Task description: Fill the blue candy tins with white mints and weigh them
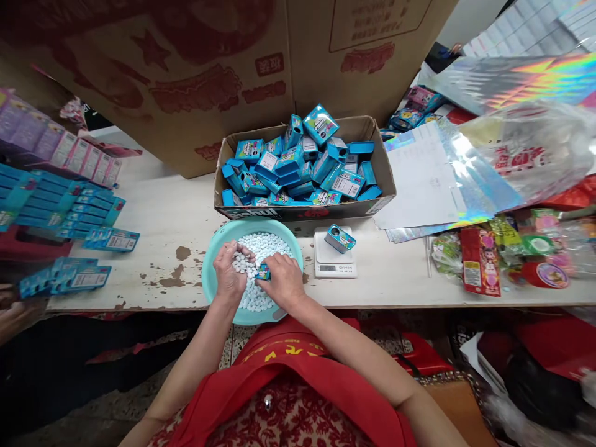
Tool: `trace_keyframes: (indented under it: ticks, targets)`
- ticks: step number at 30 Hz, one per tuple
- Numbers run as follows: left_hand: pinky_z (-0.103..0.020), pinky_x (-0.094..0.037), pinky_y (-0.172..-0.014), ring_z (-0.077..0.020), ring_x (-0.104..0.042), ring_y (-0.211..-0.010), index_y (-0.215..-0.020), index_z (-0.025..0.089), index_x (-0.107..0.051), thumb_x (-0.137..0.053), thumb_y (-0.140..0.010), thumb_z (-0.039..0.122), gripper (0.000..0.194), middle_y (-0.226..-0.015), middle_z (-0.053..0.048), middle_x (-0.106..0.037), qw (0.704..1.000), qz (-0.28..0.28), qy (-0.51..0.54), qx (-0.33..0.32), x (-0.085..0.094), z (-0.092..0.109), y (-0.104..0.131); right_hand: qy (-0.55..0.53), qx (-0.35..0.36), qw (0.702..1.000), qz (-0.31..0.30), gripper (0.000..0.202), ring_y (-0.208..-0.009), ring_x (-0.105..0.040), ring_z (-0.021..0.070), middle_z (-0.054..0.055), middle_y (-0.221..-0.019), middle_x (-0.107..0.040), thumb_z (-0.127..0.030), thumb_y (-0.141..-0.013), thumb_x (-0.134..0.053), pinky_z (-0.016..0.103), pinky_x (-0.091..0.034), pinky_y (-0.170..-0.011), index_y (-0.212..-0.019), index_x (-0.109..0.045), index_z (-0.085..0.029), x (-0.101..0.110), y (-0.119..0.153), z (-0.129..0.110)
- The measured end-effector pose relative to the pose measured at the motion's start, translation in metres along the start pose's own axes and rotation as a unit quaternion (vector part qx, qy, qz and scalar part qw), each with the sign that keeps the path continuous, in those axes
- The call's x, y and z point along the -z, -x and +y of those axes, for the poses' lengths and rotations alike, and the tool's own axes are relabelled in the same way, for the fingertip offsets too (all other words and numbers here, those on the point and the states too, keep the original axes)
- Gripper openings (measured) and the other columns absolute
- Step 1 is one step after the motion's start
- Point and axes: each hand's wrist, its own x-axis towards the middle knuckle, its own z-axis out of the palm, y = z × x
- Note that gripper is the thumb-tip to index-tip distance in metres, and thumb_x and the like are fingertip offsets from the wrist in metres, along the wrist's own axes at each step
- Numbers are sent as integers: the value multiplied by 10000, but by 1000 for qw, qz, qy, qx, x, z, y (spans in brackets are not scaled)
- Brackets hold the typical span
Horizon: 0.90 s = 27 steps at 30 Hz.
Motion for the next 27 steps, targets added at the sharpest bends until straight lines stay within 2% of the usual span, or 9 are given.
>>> trace_keyframes:
  ticks: [6,10,17,22,25,27]
  targets:
    - [-231,-434,-520,-108,-547,-512,-656,167,-516,-633,-751,346,234,-554,31,-530,999,-20,-25,-20,-11,3,-1,-28,-11,999,15,262,-875,-552,243,35,-875,-613,-292,-695,-751,340,-413,-733,-896,-595,-233,3,0,3]
    - [-224,-435,-520,-103,-547,-509,-646,163,-533,-626,-756,341,230,-550,28,-537,997,-6,-60,-46,-14,0,-3,-46,-30,998,33,300,-877,-564,237,32,-883,-616,-290,-675,-772,338,-430,-744,-907,-591,-232,7,0,3]
    - [-226,-463,-514,-112,-559,-527,-681,166,-539,-638,-743,333,203,-566,26,-544,998,-4,-59,-28,-15,-3,1,-22,-27,999,28,266,-908,-566,255,46,-902,-623,-292,-696,-755,355,-434,-752,-899,-596,-226,12,-2,3]
    - [-218,-463,-515,-113,-560,-539,-690,168,-543,-636,-746,335,199,-560,18,-543,998,-36,-45,-23,-21,-2,5,-9,-9,1000,22,258,-884,-553,247,47,-891,-613,-304,-705,-754,341,-422,-731,-893,-596,-225,11,-2,-3]
    - [-201,-433,-482,-107,-543,-511,-668,167,-536,-638,-742,344,218,-549,12,-539,997,-53,-55,-23,-23,0,6,-6,0,1000,27,231,-876,-551,248,55,-886,-612,-313,-722,-739,341,-419,-719,-871,-591,-219,10,-3,-2]
    - [-193,-406,-456,-106,-532,-495,-670,168,-528,-637,-741,353,226,-544,17,-529,997,-50,-57,-34,-19,3,2,-19,1,999,33,245,-875,-561,242,46,-883,-616,-306,-717,-745,337,-423,-720,-889,-592,-223,11,-2,4]
